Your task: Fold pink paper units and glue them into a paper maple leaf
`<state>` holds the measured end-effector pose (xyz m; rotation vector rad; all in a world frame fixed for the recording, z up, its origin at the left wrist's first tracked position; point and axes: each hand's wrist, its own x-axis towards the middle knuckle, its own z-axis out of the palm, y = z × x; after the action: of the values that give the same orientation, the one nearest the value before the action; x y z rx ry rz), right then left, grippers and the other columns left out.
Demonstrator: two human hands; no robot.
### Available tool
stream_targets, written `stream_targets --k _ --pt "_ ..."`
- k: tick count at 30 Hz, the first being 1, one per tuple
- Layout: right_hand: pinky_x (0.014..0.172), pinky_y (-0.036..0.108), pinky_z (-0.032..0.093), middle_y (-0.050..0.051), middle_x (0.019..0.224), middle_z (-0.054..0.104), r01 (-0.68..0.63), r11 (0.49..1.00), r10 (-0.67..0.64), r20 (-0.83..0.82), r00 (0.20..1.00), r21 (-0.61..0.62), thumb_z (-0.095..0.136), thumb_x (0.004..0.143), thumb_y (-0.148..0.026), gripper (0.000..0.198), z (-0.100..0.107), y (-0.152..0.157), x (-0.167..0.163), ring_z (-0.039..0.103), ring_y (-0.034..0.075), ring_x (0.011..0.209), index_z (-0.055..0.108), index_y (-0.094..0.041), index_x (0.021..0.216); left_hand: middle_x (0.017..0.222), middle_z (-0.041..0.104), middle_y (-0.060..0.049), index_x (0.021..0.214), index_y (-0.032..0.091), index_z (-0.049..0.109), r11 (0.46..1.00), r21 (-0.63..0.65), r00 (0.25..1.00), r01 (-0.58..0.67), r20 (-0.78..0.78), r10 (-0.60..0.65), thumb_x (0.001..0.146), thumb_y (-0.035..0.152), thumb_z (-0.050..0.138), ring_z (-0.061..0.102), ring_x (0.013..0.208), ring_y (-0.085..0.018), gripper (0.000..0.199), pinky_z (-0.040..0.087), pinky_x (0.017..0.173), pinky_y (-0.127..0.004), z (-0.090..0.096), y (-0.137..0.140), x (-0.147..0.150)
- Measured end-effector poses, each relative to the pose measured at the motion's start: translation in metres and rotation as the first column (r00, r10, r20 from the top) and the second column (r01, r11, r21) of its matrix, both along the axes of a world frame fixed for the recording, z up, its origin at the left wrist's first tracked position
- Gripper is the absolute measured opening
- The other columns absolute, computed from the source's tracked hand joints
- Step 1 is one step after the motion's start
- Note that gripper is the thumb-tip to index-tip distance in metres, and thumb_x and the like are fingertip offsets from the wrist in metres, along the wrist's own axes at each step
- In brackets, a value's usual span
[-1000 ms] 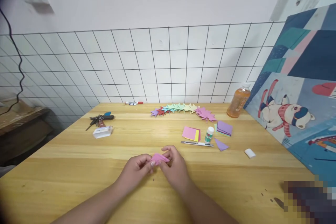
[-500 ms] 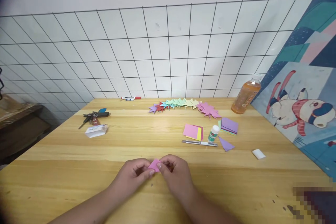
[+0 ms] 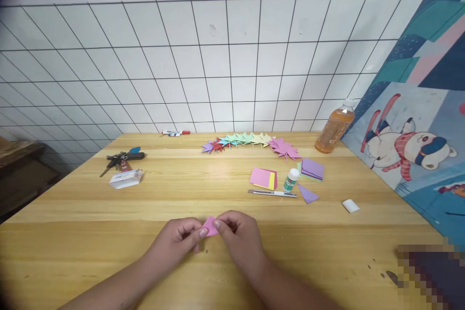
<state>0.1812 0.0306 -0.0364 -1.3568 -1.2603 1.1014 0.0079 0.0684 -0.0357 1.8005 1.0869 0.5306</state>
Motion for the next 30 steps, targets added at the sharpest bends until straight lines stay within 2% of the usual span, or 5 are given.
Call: stream_targets --k 9,13,25,30 --pt "0.059 0.023 0.043 0.002 0.067 0.064 0.012 1.000 -0.012 0.021 1.000 -0.008 0.058 0.075 -0.034 0.021 0.0014 0.0003 0.0006 0.055 0.014 0.063 0.064 -0.016 0.068 0.053 0.056 0.001 0.061 0.016 0.059 1.000 0.028 0.999 0.009 -0.041 -0.007 0.079 0.039 0.053 0.042 0.048 -0.009 0.029 0.030 0.047 -0.019 -0.0002 -0.0009 0.0010" --pt "0.055 0.022 0.040 0.001 0.061 0.061 0.022 1.000 -0.022 0.025 0.999 -0.009 0.059 0.074 -0.034 0.020 0.0006 0.0003 0.0005 0.052 0.013 0.058 0.064 -0.016 0.066 0.053 0.052 0.002 0.061 0.016 0.057 0.999 0.039 0.998 0.023 -0.054 -0.021 0.078 0.040 0.053 0.039 0.048 -0.009 0.030 0.028 0.047 -0.020 -0.0014 -0.0014 0.0010" --pt "0.060 0.024 0.043 0.003 0.067 0.063 -0.008 1.000 0.008 -0.006 1.000 0.006 0.057 0.076 -0.036 0.024 0.0017 -0.0020 0.0003 0.055 0.015 0.064 0.064 -0.014 0.069 0.059 0.059 0.001 0.064 0.016 0.056 0.995 0.070 0.996 0.075 -0.059 -0.071 0.083 0.035 0.047 0.045 0.054 -0.010 0.029 0.031 0.052 -0.019 0.0069 -0.0024 0.0010" --pt "0.061 0.024 0.043 0.003 0.069 0.064 -0.019 1.000 0.018 0.015 1.000 0.015 0.055 0.077 -0.035 0.023 0.0005 -0.0015 0.0015 0.055 0.015 0.064 0.064 -0.015 0.070 0.056 0.053 0.003 0.062 0.015 0.054 0.994 0.081 0.995 0.069 -0.072 -0.063 0.083 0.035 0.047 0.041 0.052 -0.009 0.030 0.029 0.050 -0.019 0.0045 -0.0021 0.0002"
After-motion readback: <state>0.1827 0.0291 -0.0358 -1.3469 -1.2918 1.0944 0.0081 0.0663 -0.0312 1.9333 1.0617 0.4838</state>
